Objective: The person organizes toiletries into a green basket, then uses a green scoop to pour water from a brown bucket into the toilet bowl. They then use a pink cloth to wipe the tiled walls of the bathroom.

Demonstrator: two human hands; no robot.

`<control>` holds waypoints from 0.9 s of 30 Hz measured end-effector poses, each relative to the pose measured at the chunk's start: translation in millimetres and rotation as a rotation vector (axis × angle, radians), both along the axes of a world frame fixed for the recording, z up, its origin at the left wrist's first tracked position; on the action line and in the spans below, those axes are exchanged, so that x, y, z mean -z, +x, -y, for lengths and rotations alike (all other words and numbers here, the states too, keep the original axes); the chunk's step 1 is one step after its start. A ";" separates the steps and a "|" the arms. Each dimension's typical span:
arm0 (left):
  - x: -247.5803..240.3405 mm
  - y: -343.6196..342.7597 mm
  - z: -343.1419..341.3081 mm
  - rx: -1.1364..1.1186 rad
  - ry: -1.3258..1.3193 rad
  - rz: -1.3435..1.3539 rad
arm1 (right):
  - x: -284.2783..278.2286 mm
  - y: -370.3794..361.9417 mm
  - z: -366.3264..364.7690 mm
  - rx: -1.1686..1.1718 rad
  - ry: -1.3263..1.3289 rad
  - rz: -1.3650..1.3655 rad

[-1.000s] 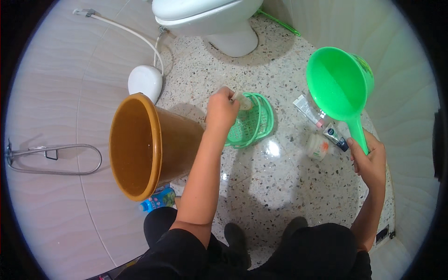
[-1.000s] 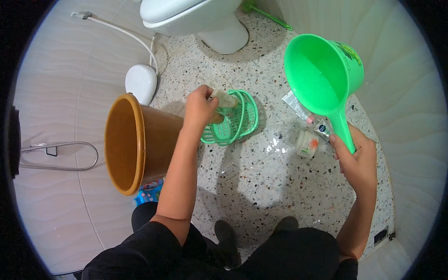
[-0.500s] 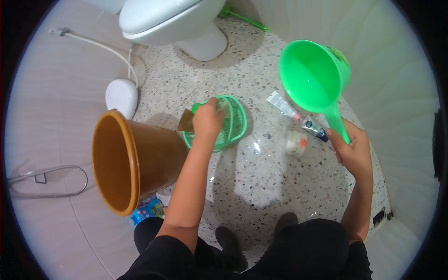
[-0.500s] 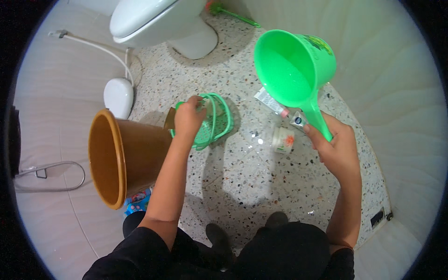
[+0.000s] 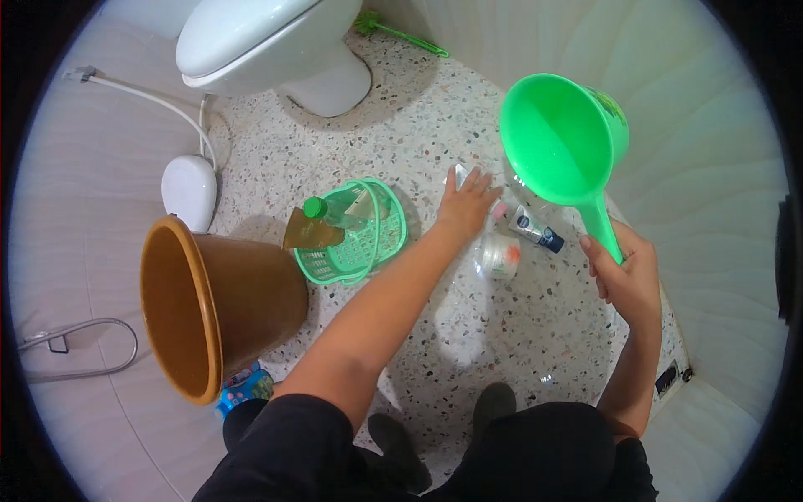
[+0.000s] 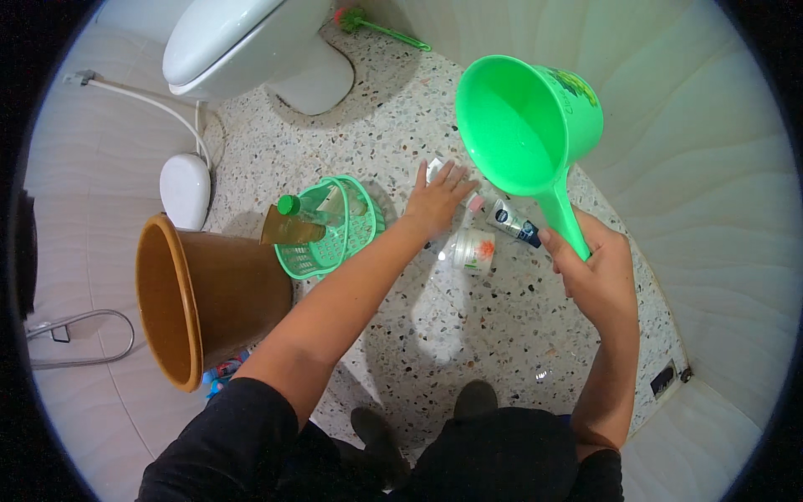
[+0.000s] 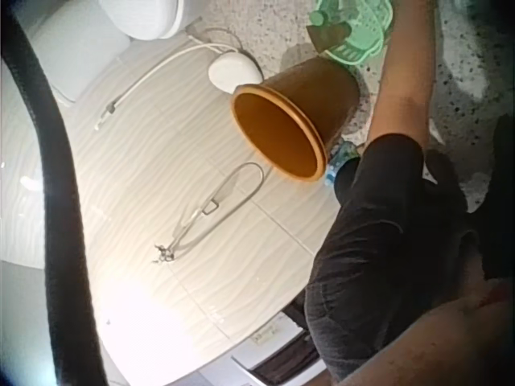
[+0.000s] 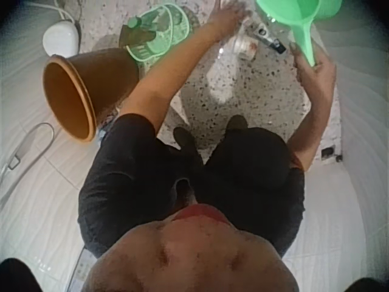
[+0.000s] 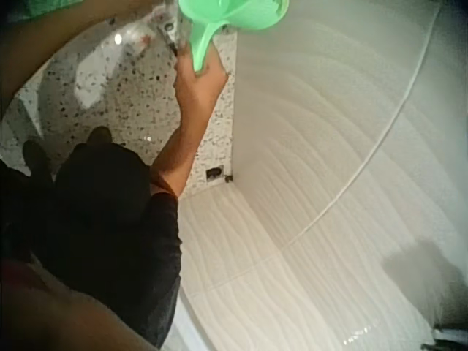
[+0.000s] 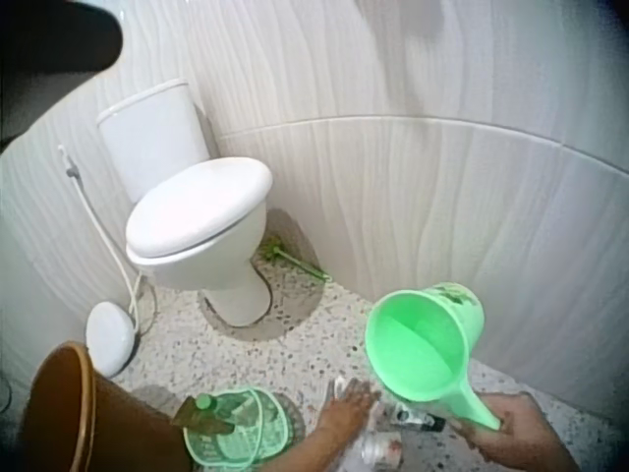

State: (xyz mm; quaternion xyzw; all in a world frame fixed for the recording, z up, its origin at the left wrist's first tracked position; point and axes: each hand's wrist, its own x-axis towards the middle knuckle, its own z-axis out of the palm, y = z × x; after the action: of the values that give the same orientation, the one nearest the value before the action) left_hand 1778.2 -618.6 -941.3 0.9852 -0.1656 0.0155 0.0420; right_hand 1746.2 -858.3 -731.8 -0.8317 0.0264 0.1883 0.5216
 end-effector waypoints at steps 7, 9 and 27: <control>13.9 -21.8 -19.8 -0.122 0.046 -0.202 | -1.3 -1.2 8.0 -0.034 -0.033 0.001; 12.3 -23.6 -30.3 -0.130 0.071 -0.288 | 2.2 0.0 6.3 -0.077 -0.070 0.053; -52.8 -20.5 -40.2 -0.835 -1.725 -1.063 | 27.4 -12.1 -28.4 -0.433 -0.348 0.627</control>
State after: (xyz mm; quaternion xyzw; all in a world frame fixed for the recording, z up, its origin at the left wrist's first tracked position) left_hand 1757.7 -578.4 -888.5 0.4838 0.2871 -0.2878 0.7750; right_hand 1734.0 -829.9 -759.3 -0.9108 -0.2778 0.0241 0.3045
